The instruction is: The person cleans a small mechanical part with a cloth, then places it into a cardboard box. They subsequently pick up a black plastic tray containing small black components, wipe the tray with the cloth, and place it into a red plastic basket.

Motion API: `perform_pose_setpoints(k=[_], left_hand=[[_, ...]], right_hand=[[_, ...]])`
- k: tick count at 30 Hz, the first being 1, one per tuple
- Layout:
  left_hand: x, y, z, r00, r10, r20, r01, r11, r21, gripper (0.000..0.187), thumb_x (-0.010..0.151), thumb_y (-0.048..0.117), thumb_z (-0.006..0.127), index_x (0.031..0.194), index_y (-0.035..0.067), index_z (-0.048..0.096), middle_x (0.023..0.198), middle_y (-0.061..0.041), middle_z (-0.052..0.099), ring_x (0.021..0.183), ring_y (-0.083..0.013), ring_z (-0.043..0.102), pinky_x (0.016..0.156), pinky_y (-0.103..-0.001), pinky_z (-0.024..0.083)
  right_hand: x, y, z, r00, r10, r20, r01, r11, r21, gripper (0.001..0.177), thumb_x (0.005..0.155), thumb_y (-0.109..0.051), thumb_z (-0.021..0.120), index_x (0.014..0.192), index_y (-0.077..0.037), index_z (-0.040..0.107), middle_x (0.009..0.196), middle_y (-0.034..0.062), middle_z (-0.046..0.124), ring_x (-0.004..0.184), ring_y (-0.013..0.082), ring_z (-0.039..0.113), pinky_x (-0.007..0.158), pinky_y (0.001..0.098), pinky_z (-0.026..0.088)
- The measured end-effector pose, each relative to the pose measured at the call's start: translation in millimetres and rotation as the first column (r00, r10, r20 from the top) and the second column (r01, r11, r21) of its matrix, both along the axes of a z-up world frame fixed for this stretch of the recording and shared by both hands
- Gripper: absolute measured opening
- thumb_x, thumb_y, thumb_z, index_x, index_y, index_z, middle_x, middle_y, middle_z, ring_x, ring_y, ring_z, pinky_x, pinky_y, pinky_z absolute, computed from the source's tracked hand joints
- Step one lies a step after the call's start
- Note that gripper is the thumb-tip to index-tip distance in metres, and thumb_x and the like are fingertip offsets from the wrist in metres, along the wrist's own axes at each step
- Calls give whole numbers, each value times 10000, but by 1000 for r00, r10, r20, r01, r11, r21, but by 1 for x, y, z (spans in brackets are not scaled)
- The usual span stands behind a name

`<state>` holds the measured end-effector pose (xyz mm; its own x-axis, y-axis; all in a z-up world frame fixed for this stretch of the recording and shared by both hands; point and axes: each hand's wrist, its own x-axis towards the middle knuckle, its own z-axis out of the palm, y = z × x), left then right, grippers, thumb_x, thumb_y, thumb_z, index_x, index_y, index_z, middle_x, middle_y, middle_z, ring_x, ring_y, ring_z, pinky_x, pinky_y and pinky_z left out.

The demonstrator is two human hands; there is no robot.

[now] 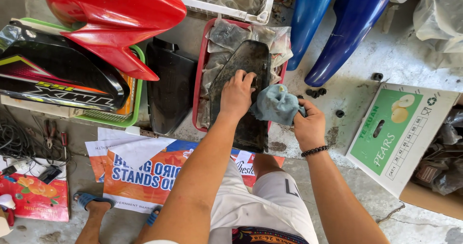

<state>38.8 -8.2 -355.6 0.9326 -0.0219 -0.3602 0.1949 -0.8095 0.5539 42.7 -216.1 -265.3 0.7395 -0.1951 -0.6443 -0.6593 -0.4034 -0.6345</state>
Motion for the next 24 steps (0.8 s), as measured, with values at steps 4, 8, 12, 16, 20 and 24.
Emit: perform_pose_setpoints(k=[4, 8, 12, 16, 20, 24], left_hand=[[1, 5, -1, 1000, 19, -21, -20, 1000, -5, 379, 994, 169, 683, 1330, 124, 513, 1219, -128, 470, 1090, -400, 663, 858, -541, 586], [-1, 10, -3, 999, -13, -38, 12, 1000, -19, 376, 999, 204, 674, 1331, 136, 511, 1221, -123, 467, 1106, -398, 660, 868, -540, 578], [-1, 9, -2, 999, -42, -35, 41, 999, -18, 369, 985, 240, 688, 1309, 165, 527, 1183, -93, 468, 1069, -365, 671, 854, -513, 566], [1, 11, -2, 999, -44, -27, 43, 999, -28, 365, 977, 238, 693, 1298, 172, 533, 1166, -84, 464, 1053, -371, 668, 842, -516, 561], [3, 14, 2, 998, -56, -19, 56, 998, -35, 338, 991, 231, 678, 1292, 145, 551, 1160, -97, 478, 1053, -369, 672, 834, -517, 572], [8, 17, 12, 999, -37, -17, 36, 998, -58, 305, 995, 209, 679, 1271, 113, 592, 1150, -106, 501, 1047, -373, 676, 842, -517, 581]], right_hand=[[10, 11, -2, 1000, 15, -11, -15, 1000, -8, 114, 1014, -199, 702, 1086, -143, 772, 788, 56, 698, 752, 96, 595, 660, 288, 570], [29, 26, -1, 973, 227, -44, -231, 968, -98, 165, 1018, -174, 655, 1151, -132, 743, 848, 125, 723, 784, 210, 674, 676, 380, 606], [38, 37, 20, 674, 705, -220, -736, 614, -285, 555, 885, -128, 615, 1433, -125, 523, 874, 219, 720, 785, 385, 718, 648, 521, 610], [35, 43, 24, 498, 836, -230, -850, 418, -319, 633, 877, -151, 580, 1504, -175, 492, 855, 181, 728, 756, 366, 720, 614, 495, 606], [37, 50, 13, 377, 892, -249, -907, 300, -297, 679, 903, -156, 527, 1574, -176, 426, 874, 196, 715, 771, 357, 690, 645, 482, 579], [48, 59, -2, 235, 888, -395, -963, 157, -218, 740, 904, -232, 511, 1620, -244, 325, 1018, 203, 735, 889, 403, 729, 734, 537, 622]])
